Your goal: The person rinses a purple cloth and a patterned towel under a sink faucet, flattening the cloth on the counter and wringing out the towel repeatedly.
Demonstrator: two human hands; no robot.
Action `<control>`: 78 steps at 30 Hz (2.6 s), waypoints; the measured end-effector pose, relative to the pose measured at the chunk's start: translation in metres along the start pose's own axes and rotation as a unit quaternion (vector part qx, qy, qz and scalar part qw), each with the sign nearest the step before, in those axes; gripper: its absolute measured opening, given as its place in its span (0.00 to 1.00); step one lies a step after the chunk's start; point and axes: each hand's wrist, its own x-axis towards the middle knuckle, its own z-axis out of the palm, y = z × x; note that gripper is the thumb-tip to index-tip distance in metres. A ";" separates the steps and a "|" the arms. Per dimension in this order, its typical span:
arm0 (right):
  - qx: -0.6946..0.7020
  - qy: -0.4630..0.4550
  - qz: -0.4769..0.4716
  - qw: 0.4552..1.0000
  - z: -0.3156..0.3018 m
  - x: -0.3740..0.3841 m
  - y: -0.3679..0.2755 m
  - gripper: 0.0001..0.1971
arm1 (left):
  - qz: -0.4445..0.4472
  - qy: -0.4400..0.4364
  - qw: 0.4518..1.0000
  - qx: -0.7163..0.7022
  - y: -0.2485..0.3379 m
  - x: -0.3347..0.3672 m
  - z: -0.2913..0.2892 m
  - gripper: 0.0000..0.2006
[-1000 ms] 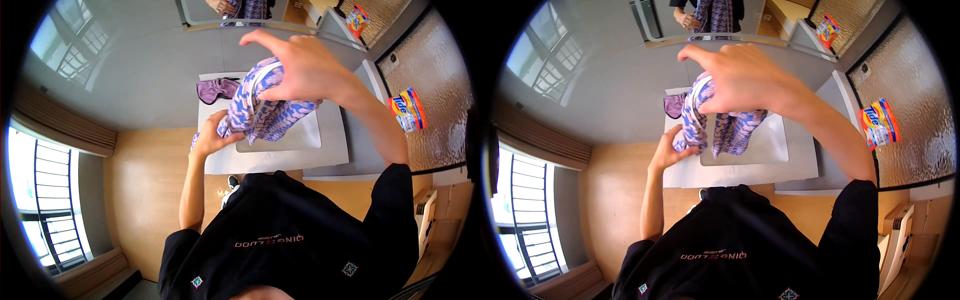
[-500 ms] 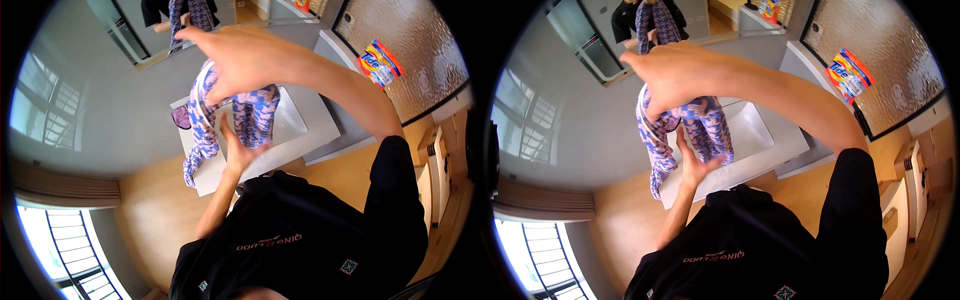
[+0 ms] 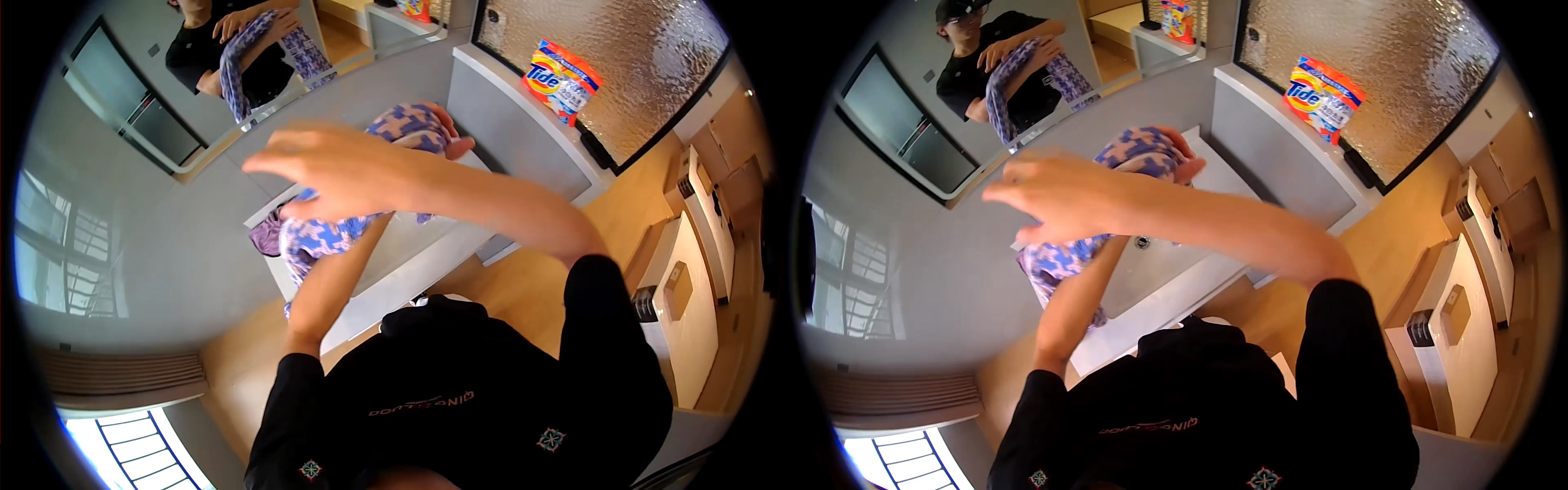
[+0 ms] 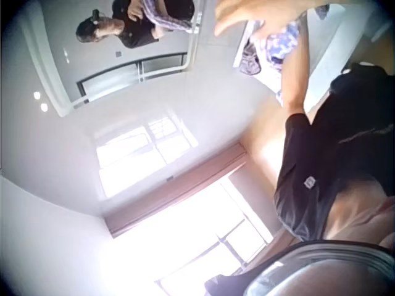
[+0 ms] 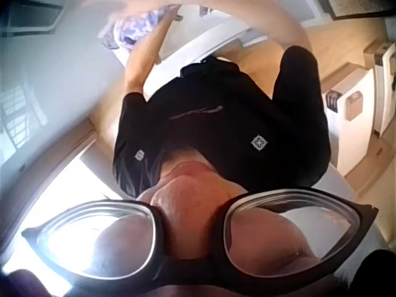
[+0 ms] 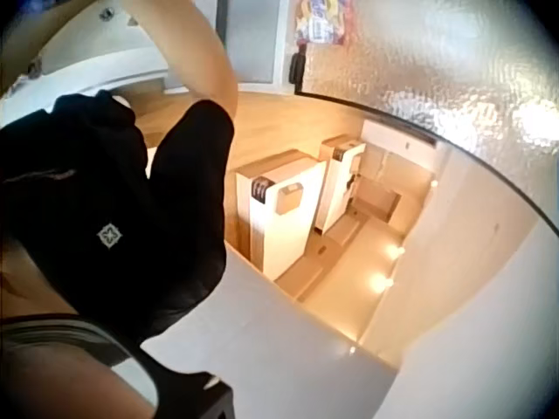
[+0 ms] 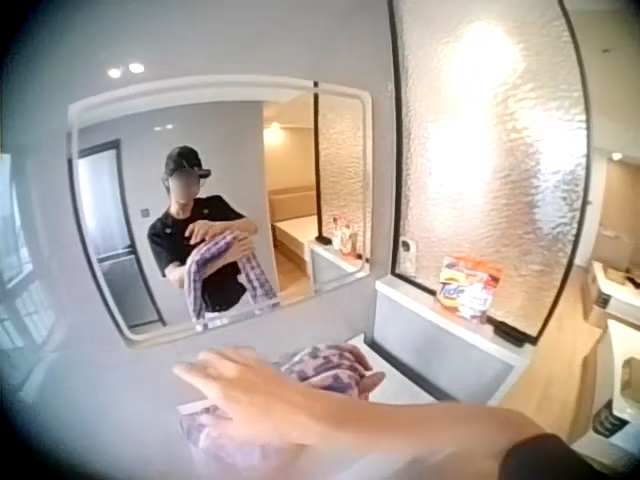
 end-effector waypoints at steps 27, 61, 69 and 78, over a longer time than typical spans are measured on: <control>0.645 0.212 0.035 0.733 -0.043 -0.072 0.052 0.21 | -0.073 0.021 0.996 0.038 -0.001 -0.194 0.015 0.35; 0.010 0.215 0.634 0.742 0.247 -0.116 0.184 0.12 | -0.454 -0.065 0.843 0.281 -0.233 -0.088 0.033 0.39; 0.422 0.029 0.431 0.797 0.242 -0.188 0.252 0.33 | -0.382 -0.112 0.917 -0.013 -0.278 -0.128 0.022 0.36; 0.871 0.089 0.031 0.482 0.189 -0.138 0.210 0.65 | -0.104 -0.382 0.461 -0.794 -0.269 -0.134 0.031 0.40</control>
